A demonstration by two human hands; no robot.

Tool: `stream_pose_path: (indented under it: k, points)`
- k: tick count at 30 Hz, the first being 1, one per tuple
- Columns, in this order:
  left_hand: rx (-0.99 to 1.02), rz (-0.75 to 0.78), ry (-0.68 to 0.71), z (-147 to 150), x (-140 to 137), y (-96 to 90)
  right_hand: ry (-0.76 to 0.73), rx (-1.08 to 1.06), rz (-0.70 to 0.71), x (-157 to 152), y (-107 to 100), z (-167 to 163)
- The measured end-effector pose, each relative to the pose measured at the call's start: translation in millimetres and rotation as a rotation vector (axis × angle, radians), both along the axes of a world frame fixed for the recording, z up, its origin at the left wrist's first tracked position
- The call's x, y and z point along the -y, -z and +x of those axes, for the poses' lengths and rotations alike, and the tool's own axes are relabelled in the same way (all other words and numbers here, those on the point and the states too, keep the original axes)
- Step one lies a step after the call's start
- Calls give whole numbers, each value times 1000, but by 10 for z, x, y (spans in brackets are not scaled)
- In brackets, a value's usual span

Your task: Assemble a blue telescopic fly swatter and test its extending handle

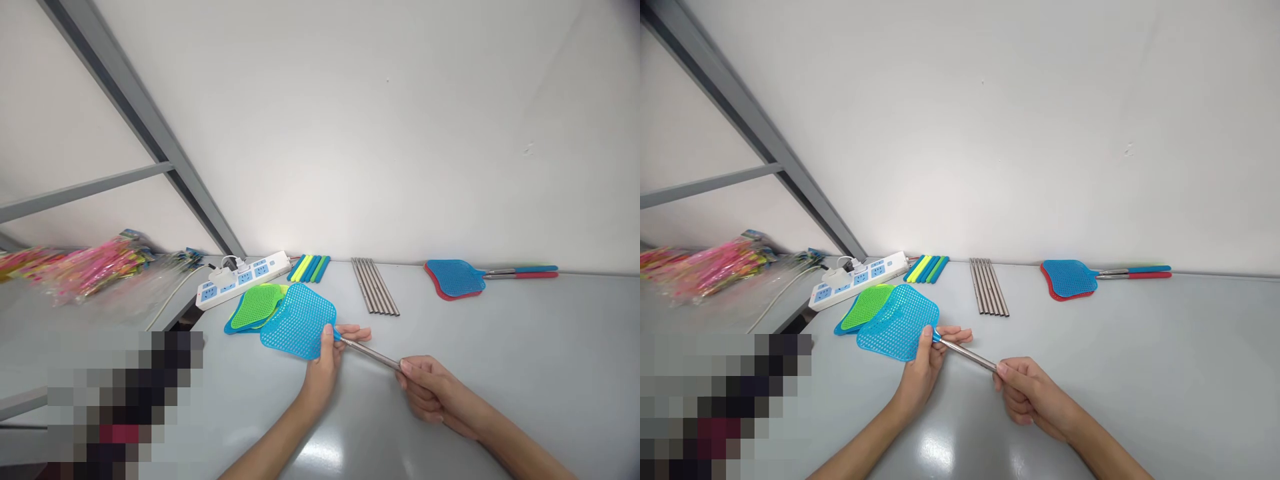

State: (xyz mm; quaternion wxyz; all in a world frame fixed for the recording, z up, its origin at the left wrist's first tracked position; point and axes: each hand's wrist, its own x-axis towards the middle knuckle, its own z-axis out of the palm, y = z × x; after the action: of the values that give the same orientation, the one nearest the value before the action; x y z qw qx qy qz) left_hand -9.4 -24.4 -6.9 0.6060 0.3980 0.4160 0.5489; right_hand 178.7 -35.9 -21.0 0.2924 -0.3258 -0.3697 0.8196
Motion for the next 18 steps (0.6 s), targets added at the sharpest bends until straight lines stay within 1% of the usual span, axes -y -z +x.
stream_pose_path:
  k: [3, 7, 12, 18]
  points:
    - [-5, -11, -16, 12, -4, 15, -1, 10, -30, -8, -1, 4]
    - [-14, 31, -27, 15, -21, 33, -2, -22, -50, -25, -3, 9]
    - [49, -33, -3, 22, -44, 63, -27, -63, -102, -73, -40, 32]
    - [17, -29, -57, 24, -102, 90, -24, -64, -127, -104, -96, 48]
